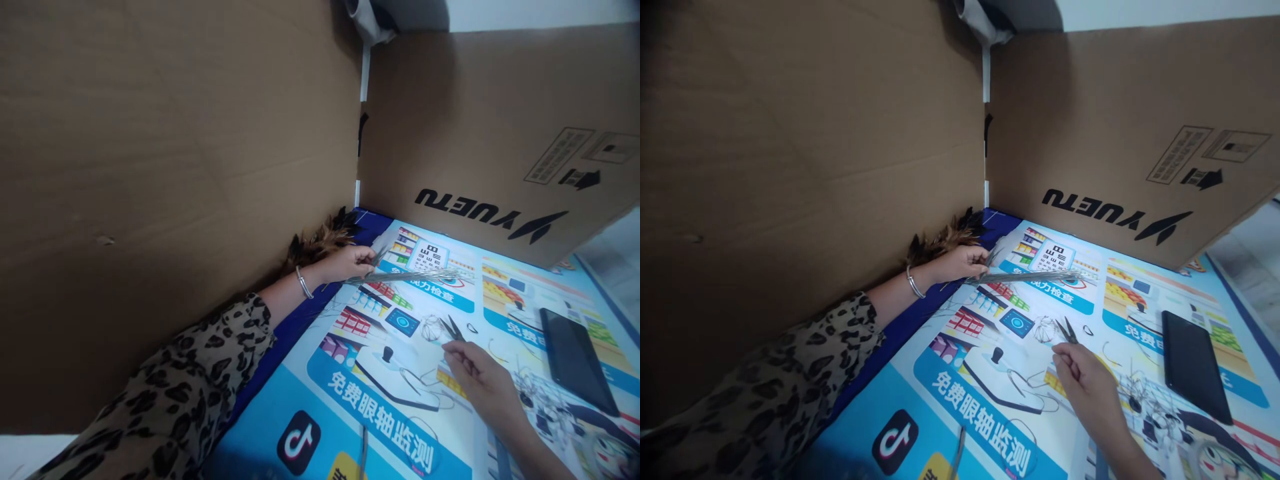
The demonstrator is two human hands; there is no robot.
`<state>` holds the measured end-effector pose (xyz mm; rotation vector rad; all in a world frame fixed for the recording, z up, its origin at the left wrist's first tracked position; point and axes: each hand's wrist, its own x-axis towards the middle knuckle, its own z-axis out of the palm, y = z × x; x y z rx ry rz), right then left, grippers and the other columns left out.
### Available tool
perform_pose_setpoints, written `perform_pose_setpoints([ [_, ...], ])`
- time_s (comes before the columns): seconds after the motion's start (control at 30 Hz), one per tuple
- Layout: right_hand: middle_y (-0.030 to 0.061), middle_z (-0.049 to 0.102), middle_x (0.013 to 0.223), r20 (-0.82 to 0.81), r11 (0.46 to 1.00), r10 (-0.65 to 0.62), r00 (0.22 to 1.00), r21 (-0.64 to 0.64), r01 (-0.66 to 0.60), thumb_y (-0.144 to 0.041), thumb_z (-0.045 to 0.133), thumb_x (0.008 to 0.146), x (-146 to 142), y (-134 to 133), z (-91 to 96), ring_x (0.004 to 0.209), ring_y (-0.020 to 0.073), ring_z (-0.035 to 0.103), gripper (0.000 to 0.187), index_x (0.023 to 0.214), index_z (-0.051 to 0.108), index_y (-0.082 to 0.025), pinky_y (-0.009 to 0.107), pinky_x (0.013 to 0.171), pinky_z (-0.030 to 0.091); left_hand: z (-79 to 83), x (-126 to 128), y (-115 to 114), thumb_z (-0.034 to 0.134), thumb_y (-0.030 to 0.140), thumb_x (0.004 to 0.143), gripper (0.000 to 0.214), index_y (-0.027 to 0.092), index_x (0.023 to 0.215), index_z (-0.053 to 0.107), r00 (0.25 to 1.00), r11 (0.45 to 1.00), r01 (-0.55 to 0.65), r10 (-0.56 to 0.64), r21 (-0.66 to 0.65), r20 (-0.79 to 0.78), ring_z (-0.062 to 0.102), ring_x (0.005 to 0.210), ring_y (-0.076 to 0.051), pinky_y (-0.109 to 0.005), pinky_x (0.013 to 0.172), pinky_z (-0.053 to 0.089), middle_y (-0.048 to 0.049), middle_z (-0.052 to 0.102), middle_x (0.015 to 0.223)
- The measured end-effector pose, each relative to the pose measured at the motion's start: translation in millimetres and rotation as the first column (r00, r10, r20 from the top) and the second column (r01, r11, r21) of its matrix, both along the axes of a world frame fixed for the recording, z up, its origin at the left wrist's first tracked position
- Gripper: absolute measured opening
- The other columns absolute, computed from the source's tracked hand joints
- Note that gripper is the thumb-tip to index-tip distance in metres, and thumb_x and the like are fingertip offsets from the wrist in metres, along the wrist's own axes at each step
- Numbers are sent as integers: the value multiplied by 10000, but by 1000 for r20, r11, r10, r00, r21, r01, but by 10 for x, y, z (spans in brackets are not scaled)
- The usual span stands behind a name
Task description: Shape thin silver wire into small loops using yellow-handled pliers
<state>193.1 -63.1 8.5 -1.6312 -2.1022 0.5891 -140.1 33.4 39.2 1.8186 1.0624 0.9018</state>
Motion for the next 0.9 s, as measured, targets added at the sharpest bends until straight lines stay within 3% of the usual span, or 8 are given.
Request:
perform_pose_setpoints([
  [0.3, -4, 603, 700, 44, 999, 38, 998, -4, -38, -453, 467, 809, -14, 4, 8, 617, 144, 564, 271, 937, 594, -251, 242, 566, 457, -21, 58, -75, 488, 241, 804, 122, 136, 862, 509, 991, 993, 115, -114, 8, -72, 522, 729, -114, -223, 630, 416, 8, 555, 805],
  [0.5, -4, 595, 708, 19, 999, 42, 999, -3, -42, -465, 469, 808, -8, 9, -15, 633, 148, 558, 276, 936, 586, -250, 251, 589, 456, -15, 59, -138, 420, 251, 869, 152, 140, 914, 512, 975, 974, 220, -220, -57, -2, 564, 895, -145, -282, 805, 428, -49, 619, 931],
  [0.8, -19, 564, 667, 4, 998, 59, 998, -8, -59, -443, 455, 820, -43, -21, 34, 623, 144, 544, 251, 934, 575, -254, 255, 599, 435, -217, 70, -191, 421, 255, 879, 177, 144, 995, 495, 972, 957, 231, -217, -177, 95, 593, 857, -142, -292, 782, 438, -45, 621, 850],
  [0.9, -17, 563, 669, 0, 998, 68, 998, 7, -68, -436, 447, 821, -48, -28, 37, 617, 144, 545, 249, 916, 581, -250, 255, 591, 432, -292, 61, -180, 468, 270, 857, 156, 141, 933, 512, 968, 946, 241, -218, -216, 126, 598, 872, -151, -296, 795, 437, -56, 635, 878],
])
